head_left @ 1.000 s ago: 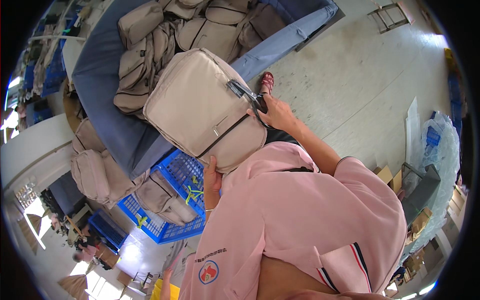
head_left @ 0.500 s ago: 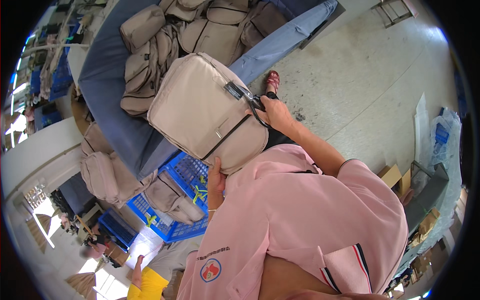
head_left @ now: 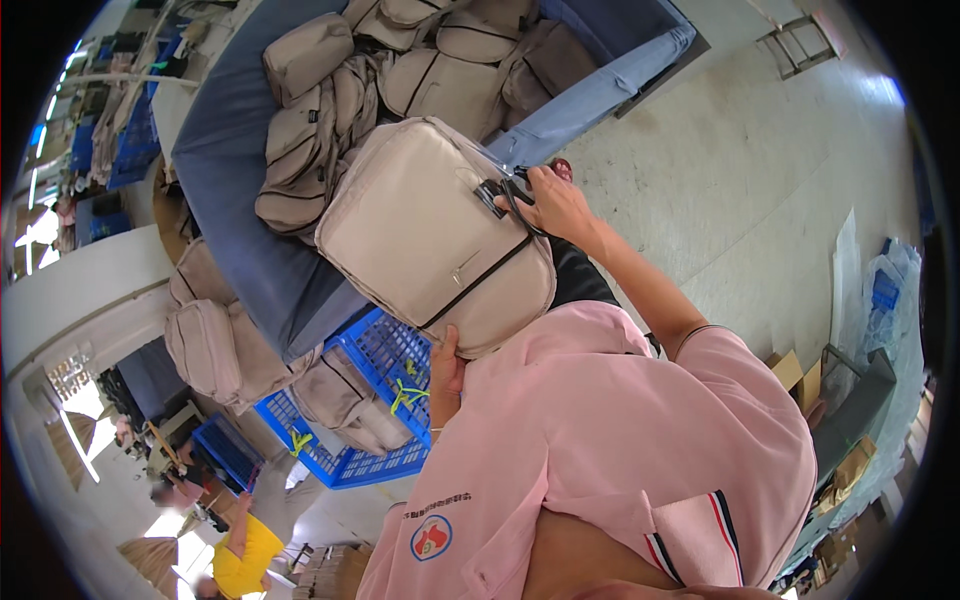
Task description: The recorder uses scissors to trim loose threads and excess material from beige backpacks in a factory setting.
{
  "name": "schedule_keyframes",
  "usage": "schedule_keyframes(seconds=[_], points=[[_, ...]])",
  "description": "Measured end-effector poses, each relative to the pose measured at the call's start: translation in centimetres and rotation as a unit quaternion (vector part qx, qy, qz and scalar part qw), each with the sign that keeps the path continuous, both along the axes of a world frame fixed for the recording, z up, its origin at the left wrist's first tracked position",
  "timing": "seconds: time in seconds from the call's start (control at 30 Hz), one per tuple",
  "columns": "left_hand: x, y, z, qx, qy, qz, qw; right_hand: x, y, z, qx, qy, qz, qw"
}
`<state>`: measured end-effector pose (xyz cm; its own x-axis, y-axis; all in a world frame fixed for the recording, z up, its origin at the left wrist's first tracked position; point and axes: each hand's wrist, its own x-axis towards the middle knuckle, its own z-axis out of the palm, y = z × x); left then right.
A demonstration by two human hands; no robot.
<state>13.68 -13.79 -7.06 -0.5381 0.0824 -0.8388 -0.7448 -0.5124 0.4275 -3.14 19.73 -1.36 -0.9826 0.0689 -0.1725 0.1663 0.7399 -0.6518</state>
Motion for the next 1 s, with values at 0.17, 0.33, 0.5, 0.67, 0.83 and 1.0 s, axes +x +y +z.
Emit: schedule_keyframes(seconds=[0.17,0.33,0.5,0.67,0.83,1.0], points=[[0.4,0.1,-0.3,-0.004,0.021,0.000,1.000,-3.6,-1.6,-0.4,0.021,0.010,0.019,1.000],[0.2,0.8,0.8,-0.025,0.021,0.002,0.999,-6.3,-2.9,0.9,0.050,0.025,0.020,0.998],[-0.1,1.5,2.2,-0.040,0.034,0.000,0.999,-7.3,-3.3,-0.1,0.065,0.032,0.022,0.997],[0.1,1.3,2.1,-0.042,0.034,0.000,0.999,-7.5,-3.3,-0.3,0.052,0.017,0.033,0.998],[0.0,1.6,2.5,-0.048,0.034,0.005,0.998,-7.7,-2.5,-1.9,0.048,0.012,0.002,0.999],[0.4,1.6,3.1,-0.076,0.035,0.029,0.996,-9.3,-2.3,-1.4,-0.013,0.059,-0.057,0.997]])
